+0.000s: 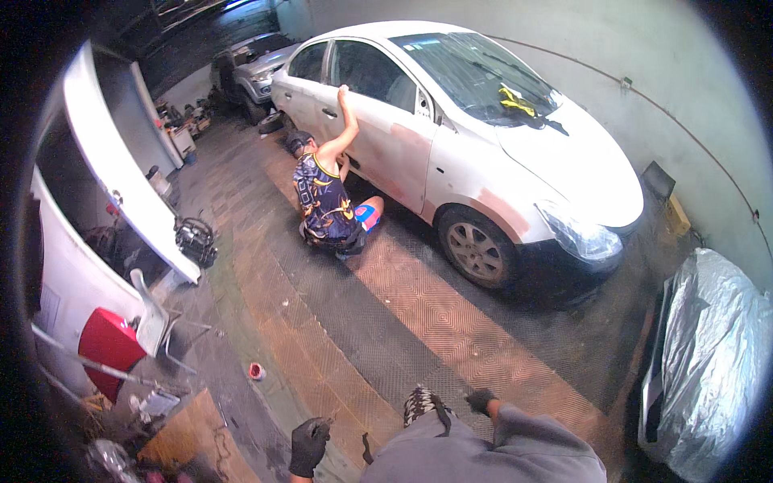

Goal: The person kneels beside a raised car and uses a screwdriver to adjust the brake caliper and rotor assembly. They then stand, walk through the garage, and open the driver's door of a black car.

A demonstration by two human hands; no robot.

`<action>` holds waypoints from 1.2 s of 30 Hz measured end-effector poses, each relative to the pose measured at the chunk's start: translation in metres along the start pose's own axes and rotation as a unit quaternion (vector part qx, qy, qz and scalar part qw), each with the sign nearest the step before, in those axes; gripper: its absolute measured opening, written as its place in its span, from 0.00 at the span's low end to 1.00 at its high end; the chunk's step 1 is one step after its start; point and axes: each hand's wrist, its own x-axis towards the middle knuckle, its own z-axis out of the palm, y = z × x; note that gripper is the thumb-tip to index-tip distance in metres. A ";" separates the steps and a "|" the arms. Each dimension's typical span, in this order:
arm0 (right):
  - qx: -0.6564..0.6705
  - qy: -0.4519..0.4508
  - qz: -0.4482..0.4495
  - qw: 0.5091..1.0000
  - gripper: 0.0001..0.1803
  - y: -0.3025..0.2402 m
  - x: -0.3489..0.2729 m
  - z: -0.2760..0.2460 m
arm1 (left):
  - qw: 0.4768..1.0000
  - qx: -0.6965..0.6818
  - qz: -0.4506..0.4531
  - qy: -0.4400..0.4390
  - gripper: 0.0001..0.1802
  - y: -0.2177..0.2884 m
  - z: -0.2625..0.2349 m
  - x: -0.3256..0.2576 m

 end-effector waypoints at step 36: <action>0.400 -0.182 0.016 0.898 0.08 -0.299 1.014 -0.869 | 0.985 0.079 0.016 0.153 0.13 -0.128 -0.635 1.053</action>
